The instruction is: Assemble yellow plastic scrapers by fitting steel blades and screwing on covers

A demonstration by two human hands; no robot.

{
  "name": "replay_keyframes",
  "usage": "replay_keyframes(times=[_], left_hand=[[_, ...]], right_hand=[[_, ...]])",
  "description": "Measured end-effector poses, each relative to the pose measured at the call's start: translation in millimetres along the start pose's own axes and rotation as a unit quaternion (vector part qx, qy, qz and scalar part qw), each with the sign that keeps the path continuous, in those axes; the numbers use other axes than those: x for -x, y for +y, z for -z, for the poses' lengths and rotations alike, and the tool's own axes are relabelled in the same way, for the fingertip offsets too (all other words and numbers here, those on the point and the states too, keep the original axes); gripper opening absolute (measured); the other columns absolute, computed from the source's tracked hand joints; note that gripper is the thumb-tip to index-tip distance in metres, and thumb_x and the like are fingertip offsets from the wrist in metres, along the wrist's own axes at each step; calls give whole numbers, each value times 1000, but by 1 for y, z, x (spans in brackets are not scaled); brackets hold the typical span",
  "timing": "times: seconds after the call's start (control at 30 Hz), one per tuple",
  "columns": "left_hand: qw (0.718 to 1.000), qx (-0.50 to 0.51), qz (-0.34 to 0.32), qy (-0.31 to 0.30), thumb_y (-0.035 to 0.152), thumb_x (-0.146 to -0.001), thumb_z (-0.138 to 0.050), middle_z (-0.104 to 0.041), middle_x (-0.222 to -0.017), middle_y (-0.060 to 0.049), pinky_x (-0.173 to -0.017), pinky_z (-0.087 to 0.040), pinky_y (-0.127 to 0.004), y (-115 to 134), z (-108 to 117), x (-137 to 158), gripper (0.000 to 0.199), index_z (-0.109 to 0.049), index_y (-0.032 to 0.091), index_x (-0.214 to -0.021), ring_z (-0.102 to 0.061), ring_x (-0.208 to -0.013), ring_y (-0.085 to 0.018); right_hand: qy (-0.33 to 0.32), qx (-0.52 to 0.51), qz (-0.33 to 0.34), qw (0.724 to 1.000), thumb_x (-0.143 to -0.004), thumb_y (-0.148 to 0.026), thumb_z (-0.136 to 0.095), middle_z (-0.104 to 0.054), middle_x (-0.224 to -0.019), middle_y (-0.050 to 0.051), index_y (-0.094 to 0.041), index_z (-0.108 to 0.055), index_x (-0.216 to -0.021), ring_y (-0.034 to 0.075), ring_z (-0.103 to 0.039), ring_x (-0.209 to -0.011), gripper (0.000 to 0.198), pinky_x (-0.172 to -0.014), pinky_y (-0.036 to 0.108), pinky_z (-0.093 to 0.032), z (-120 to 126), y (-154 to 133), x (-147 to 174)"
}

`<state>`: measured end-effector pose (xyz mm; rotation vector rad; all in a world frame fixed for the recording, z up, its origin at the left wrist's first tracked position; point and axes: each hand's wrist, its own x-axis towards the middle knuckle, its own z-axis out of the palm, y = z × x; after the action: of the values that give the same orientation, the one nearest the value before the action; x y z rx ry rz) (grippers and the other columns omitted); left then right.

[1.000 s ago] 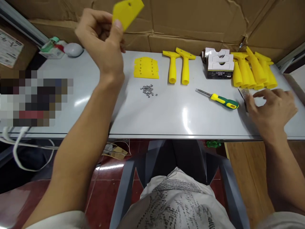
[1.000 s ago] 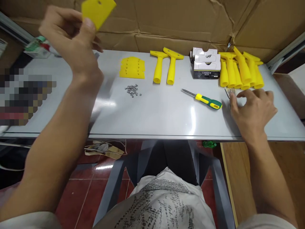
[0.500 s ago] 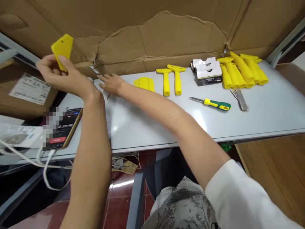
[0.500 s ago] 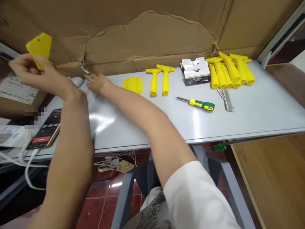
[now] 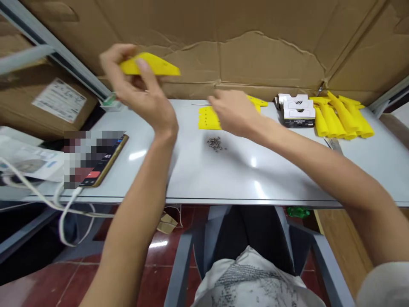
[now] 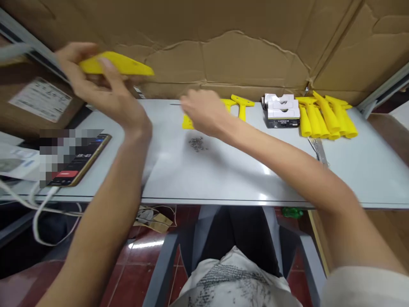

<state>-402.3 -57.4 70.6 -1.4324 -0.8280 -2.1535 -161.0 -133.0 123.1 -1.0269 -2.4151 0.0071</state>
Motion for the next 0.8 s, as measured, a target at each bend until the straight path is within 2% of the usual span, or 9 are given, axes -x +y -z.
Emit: replay_keyframes(times=[0.03, 0.07, 0.13, 0.2, 0.3, 0.47, 0.67, 0.8], left_hand=[[999, 34, 33, -22, 85, -120, -32, -67, -127, -4, -89, -71, -30, 19, -5, 9, 71, -63, 24, -135, -66, -116, -16], [993, 68, 66, -65, 95, -113, -38, -69, -127, -4, -92, -73, -31, 42, -10, 19, 78, -66, 24, -132, -68, -118, -17], [957, 134, 170, -191, 92, -104, -70, -74, -135, -5, -93, -76, -36, 93, -14, 43, 70, -70, 32, -139, -75, -117, -21], [913, 173, 233, -287, 82, -106, -78, -78, -134, -6, -88, -78, -37, 139, -12, 63, 59, -71, 36, -143, -81, -114, -24], [885, 192, 256, -339, 74, -108, -81, -81, -128, -7, -88, -79, -36, 178, -2, 76, 53, -73, 32, -139, -84, -115, -25], [879, 164, 262, -363, 62, -105, -90, -81, -133, -9, -96, -79, -38, 185, 6, 73, 47, -72, 29, -134, -84, -123, -27], [884, 170, 274, -338, 52, -100, -96, -83, -127, -7, -91, -79, -38, 193, 4, 73, 40, -72, 30, -124, -85, -121, -28], [891, 182, 267, -317, 35, -99, -94, -85, -121, -3, -83, -80, -34, 199, 3, 74, 28, -74, 31, -118, -87, -116, -25]], right_hand=[[40, 22, 10, 999, -105, -5, -70, -83, -102, 9, -15, -77, -99, 20, -79, -99, 14, -87, 31, -61, 21, 6, 32], [105, 21, 24, 994, -107, -10, -66, -83, -98, 8, -17, -81, -109, 20, -79, -93, 16, -86, 34, -62, 40, 12, 63], [229, -18, 8, 973, -114, -22, -60, -81, -89, 4, -23, -84, -124, 17, -74, -75, 26, -77, 34, -61, 61, 19, 117], [294, -33, 26, 955, -115, -26, -59, -78, -82, 3, -24, -85, -125, 15, -65, -62, 28, -65, 33, -56, 63, 23, 151], [304, -20, 53, 951, -110, -20, -60, -72, -74, 0, -24, -86, -123, 12, -56, -55, 29, -57, 29, -47, 47, 28, 170], [266, -41, 75, 960, -105, -9, -62, -63, -68, -4, -23, -86, -122, 10, -49, -53, 33, -53, 27, -40, 33, 34, 173], [203, -43, -16, 978, -105, -26, -67, -64, -68, 0, -29, -89, -123, 15, -51, -55, 29, -59, 33, -47, 34, 32, 179], [194, -17, -35, 980, -106, -29, -67, -65, -69, 2, -31, -90, -124, 17, -53, -59, 29, -61, 34, -48, 31, 30, 181]])
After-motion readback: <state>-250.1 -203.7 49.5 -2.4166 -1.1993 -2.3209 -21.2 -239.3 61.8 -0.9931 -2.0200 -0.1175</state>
